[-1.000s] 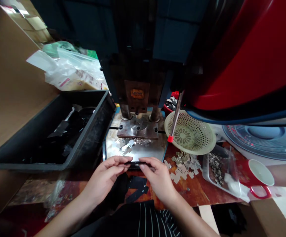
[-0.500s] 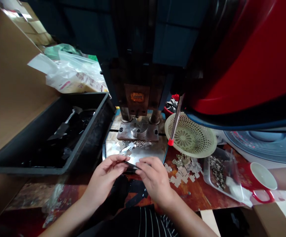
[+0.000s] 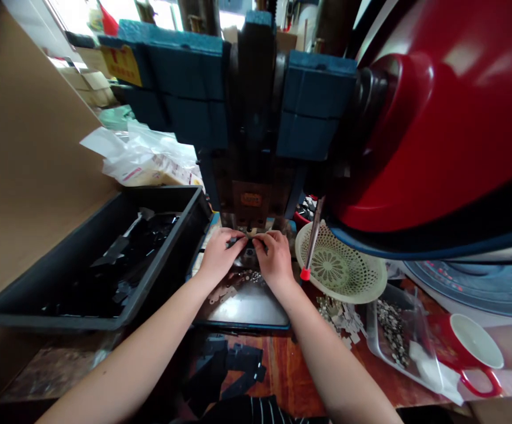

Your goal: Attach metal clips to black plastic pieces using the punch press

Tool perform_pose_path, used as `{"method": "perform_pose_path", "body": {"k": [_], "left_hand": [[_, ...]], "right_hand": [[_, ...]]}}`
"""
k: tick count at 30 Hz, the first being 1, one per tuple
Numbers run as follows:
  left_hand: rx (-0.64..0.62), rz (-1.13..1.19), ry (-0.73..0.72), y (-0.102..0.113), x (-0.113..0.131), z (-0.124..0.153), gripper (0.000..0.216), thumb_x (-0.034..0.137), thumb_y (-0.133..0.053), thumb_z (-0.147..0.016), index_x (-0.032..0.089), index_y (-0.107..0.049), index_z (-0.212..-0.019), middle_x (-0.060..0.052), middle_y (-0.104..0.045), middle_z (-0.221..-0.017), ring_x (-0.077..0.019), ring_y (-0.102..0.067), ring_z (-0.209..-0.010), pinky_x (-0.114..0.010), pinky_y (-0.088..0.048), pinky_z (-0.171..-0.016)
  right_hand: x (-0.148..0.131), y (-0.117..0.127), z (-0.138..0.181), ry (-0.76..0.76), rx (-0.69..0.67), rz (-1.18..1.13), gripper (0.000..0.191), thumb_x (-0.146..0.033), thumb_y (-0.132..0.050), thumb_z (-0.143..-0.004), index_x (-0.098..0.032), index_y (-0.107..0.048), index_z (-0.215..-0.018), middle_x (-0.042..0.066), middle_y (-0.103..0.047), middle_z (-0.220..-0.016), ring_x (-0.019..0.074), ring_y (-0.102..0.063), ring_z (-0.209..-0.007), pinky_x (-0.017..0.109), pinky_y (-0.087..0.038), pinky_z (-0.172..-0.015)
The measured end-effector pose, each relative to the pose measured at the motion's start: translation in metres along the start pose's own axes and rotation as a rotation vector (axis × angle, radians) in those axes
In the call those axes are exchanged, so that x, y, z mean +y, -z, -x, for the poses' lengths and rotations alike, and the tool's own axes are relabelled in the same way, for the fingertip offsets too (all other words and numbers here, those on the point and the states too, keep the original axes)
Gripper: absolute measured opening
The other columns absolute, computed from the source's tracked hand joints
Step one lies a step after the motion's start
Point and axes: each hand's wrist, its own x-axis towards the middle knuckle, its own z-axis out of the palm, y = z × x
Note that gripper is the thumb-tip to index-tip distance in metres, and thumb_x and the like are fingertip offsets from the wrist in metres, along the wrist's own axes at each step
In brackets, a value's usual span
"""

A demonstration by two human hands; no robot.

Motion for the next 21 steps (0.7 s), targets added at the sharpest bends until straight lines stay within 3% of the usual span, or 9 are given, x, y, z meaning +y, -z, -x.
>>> {"method": "perform_pose_path", "body": {"k": [9,13,16,18,21], "left_hand": [[-0.114,0.011,-0.008,-0.008,-0.01,-0.012,0.018,0.02,-0.055,-0.08,0.018,-0.068,-0.093,-0.005,-0.067,-0.095,-0.0199,-0.061,-0.091,-0.033,-0.048,-0.083],[-0.088,-0.007,-0.006,0.0,-0.004,-0.009,0.022,0.022,-0.055,-0.081,0.017,-0.065,-0.1,-0.007,-0.064,-0.103,-0.0211,-0.059,-0.097,-0.035,-0.046,-0.088],[-0.059,-0.051,-0.038,0.019,0.004,0.009,0.021,0.026,-0.053,-0.085,0.019,-0.063,-0.101,-0.007,-0.062,-0.107,-0.0224,-0.055,-0.104,-0.038,-0.041,-0.093],[-0.117,-0.173,-0.137,0.034,0.006,0.029,0.017,0.028,-0.051,-0.087,0.021,-0.065,-0.093,-0.005,-0.062,-0.098,-0.0221,-0.055,-0.097,-0.038,-0.041,-0.09],[-0.227,-0.322,-0.169,0.05,0.002,0.063,0.017,0.027,-0.05,-0.087,0.022,-0.066,-0.085,-0.005,-0.06,-0.092,-0.0221,-0.054,-0.091,-0.038,-0.042,-0.084]], "right_hand": [[0.008,-0.012,-0.009,-0.091,-0.046,-0.201,0.016,-0.027,-0.053,-0.084,-0.019,-0.066,-0.088,0.007,-0.059,-0.098,0.0189,-0.058,-0.095,0.033,-0.047,-0.087],[0.004,-0.002,-0.001,-0.099,-0.024,-0.196,0.019,-0.028,-0.051,-0.086,-0.018,-0.063,-0.096,0.008,-0.059,-0.102,0.0198,-0.058,-0.096,0.035,-0.047,-0.087],[0.002,0.017,0.027,-0.027,-0.023,-0.07,0.02,-0.03,-0.047,-0.089,-0.02,-0.064,-0.096,0.009,-0.06,-0.101,0.0215,-0.056,-0.096,0.038,-0.047,-0.085],[0.002,0.032,0.053,0.063,-0.135,0.09,0.021,-0.029,-0.047,-0.09,-0.021,-0.066,-0.091,0.008,-0.062,-0.092,0.0221,-0.056,-0.09,0.039,-0.046,-0.083],[0.003,0.047,0.087,0.162,-0.299,0.294,0.025,-0.032,-0.049,-0.09,-0.022,-0.065,-0.106,0.009,-0.063,-0.097,0.0252,-0.055,-0.093,0.042,-0.046,-0.082]]}}
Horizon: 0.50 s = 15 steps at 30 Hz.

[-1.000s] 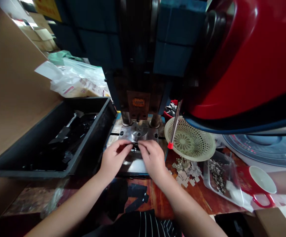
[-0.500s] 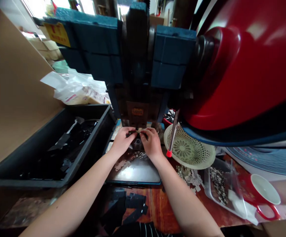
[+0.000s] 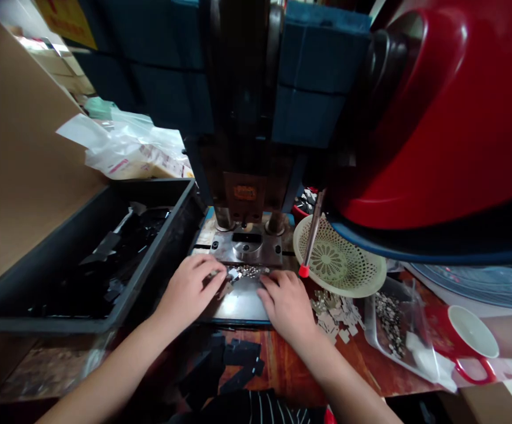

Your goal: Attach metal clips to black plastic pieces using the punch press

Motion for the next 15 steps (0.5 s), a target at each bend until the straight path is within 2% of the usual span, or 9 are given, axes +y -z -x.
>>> {"method": "perform_pose_path", "body": {"k": [3,5,11,15], "left_hand": [[-0.092,-0.096,0.014,-0.003,-0.002,0.024,0.015,0.026,-0.052,-0.086,0.022,-0.066,-0.085,-0.005,-0.058,-0.093,-0.0225,-0.054,-0.09,-0.038,-0.042,-0.082],[-0.103,-0.143,0.02,-0.006,-0.002,0.031,0.013,0.026,-0.053,-0.085,0.022,-0.066,-0.086,-0.005,-0.058,-0.094,-0.0232,-0.053,-0.09,-0.039,-0.043,-0.081],[-0.076,-0.215,-0.041,-0.013,0.005,0.038,0.023,0.025,-0.053,-0.086,0.026,-0.065,-0.106,-0.007,-0.059,-0.102,-0.0255,-0.053,-0.095,-0.041,-0.044,-0.081],[-0.098,-0.222,-0.105,-0.014,0.003,0.052,0.027,0.029,-0.051,-0.088,0.028,-0.062,-0.113,-0.007,-0.057,-0.112,-0.0263,-0.051,-0.1,-0.044,-0.042,-0.086]], "right_hand": [[-0.002,0.001,0.017,0.03,-0.085,0.072,0.031,-0.033,-0.048,-0.09,-0.023,-0.06,-0.117,0.011,-0.061,-0.107,0.0264,-0.054,-0.1,0.043,-0.046,-0.085],[-0.004,0.001,0.018,0.033,-0.107,0.085,0.033,-0.033,-0.049,-0.09,-0.023,-0.059,-0.12,0.011,-0.06,-0.111,0.0269,-0.053,-0.103,0.044,-0.045,-0.087],[-0.007,0.003,0.019,0.126,-0.099,0.04,0.034,-0.033,-0.05,-0.089,-0.024,-0.057,-0.121,0.011,-0.058,-0.117,0.0265,-0.052,-0.106,0.045,-0.046,-0.089],[-0.006,0.001,0.031,0.107,-0.05,0.035,0.036,-0.03,-0.049,-0.09,-0.022,-0.054,-0.125,0.013,-0.056,-0.12,0.0266,-0.052,-0.109,0.048,-0.045,-0.092]]}}
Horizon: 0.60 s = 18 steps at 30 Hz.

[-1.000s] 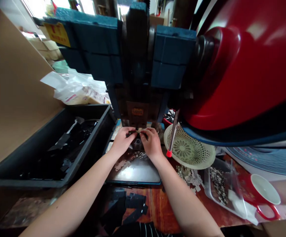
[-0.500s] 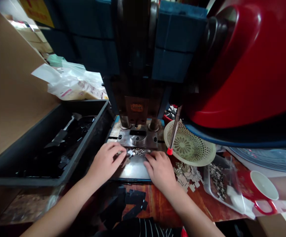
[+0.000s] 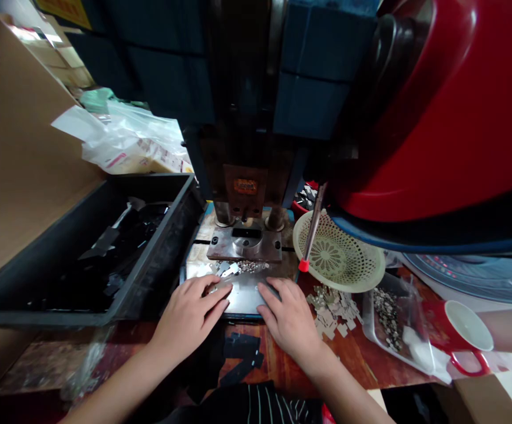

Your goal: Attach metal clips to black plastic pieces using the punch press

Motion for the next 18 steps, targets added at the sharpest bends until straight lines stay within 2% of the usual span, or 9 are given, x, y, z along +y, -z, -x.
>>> {"method": "perform_pose_path", "body": {"k": [4,10,14,18], "left_hand": [[-0.027,0.013,-0.071,-0.003,-0.003,0.014,0.034,0.035,-0.057,-0.085,0.028,-0.059,-0.118,-0.008,-0.057,-0.116,-0.0277,-0.051,-0.103,-0.045,-0.041,-0.087],[-0.016,0.027,-0.113,-0.01,0.0,0.017,0.024,0.026,-0.055,-0.086,0.027,-0.063,-0.109,-0.006,-0.061,-0.11,-0.0254,-0.053,-0.099,-0.042,-0.041,-0.085],[-0.032,0.073,-0.194,-0.015,0.004,0.015,0.023,0.022,-0.051,-0.089,0.025,-0.062,-0.109,-0.006,-0.063,-0.108,-0.0235,-0.055,-0.094,-0.04,-0.042,-0.081],[-0.035,0.151,-0.258,-0.015,0.004,0.014,0.02,0.018,-0.047,-0.091,0.022,-0.063,-0.103,-0.004,-0.066,-0.098,-0.0204,-0.057,-0.085,-0.036,-0.044,-0.077]], "right_hand": [[-0.003,-0.004,0.009,0.04,-0.021,0.009,0.032,-0.028,-0.052,-0.089,-0.024,-0.057,-0.12,0.01,-0.056,-0.121,0.0269,-0.049,-0.112,0.054,-0.038,-0.1],[-0.01,-0.007,0.013,0.026,0.035,0.023,0.034,-0.026,-0.054,-0.088,-0.022,-0.054,-0.122,0.011,-0.056,-0.121,0.0272,-0.048,-0.114,0.055,-0.037,-0.1],[-0.018,-0.012,0.017,0.046,0.078,-0.035,0.021,-0.018,-0.053,-0.087,-0.024,-0.061,-0.107,0.006,-0.063,-0.106,0.0227,-0.054,-0.105,0.05,-0.037,-0.101],[-0.019,-0.017,0.018,0.031,0.131,-0.131,0.018,-0.012,-0.05,-0.087,-0.021,-0.061,-0.098,0.004,-0.064,-0.092,0.0191,-0.057,-0.093,0.047,-0.039,-0.1]]}}
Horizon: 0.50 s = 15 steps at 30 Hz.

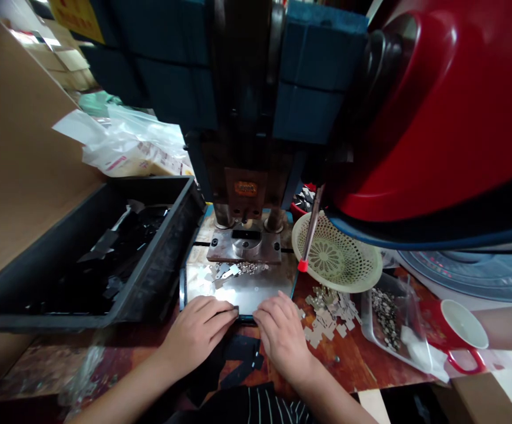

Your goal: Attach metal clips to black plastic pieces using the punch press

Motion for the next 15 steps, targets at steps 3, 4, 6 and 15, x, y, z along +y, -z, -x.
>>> {"method": "perform_pose_path", "body": {"k": [3,4,6,15], "left_hand": [[0.056,0.07,0.031,0.002,-0.004,-0.003,0.02,0.016,-0.047,-0.09,0.022,-0.063,-0.101,-0.004,-0.067,-0.096,-0.0191,-0.059,-0.086,-0.034,-0.045,-0.079],[0.104,0.095,0.06,0.003,-0.005,-0.005,0.02,0.015,-0.047,-0.09,0.022,-0.062,-0.102,-0.004,-0.067,-0.096,-0.019,-0.059,-0.087,-0.034,-0.046,-0.081],[0.206,0.147,0.132,0.005,-0.009,-0.009,0.024,0.016,-0.046,-0.091,0.022,-0.06,-0.11,-0.005,-0.066,-0.097,-0.0189,-0.06,-0.09,-0.034,-0.047,-0.083],[0.362,0.512,0.522,0.022,-0.017,-0.035,0.018,0.028,-0.052,-0.087,0.022,-0.065,-0.098,-0.004,-0.066,-0.094,-0.0181,-0.063,-0.086,-0.029,-0.051,-0.076]], "right_hand": [[0.006,0.001,-0.01,-0.088,0.021,-0.048,0.014,-0.015,-0.049,-0.089,-0.02,-0.061,-0.089,0.004,-0.063,-0.087,0.019,-0.057,-0.088,0.042,-0.044,-0.091],[0.009,0.002,-0.016,-0.13,0.032,-0.052,0.013,-0.018,-0.049,-0.089,-0.02,-0.062,-0.087,0.005,-0.063,-0.086,0.0193,-0.056,-0.086,0.04,-0.045,-0.086],[0.015,0.004,-0.033,-0.209,0.078,-0.047,0.014,-0.022,-0.05,-0.089,-0.02,-0.062,-0.083,0.005,-0.063,-0.085,0.02,-0.056,-0.086,0.038,-0.046,-0.08],[0.032,-0.005,-0.139,-0.201,0.325,-0.033,0.013,-0.025,-0.057,-0.086,-0.02,-0.066,-0.078,0.005,-0.064,-0.086,0.0207,-0.054,-0.087,0.035,-0.045,-0.081]]}}
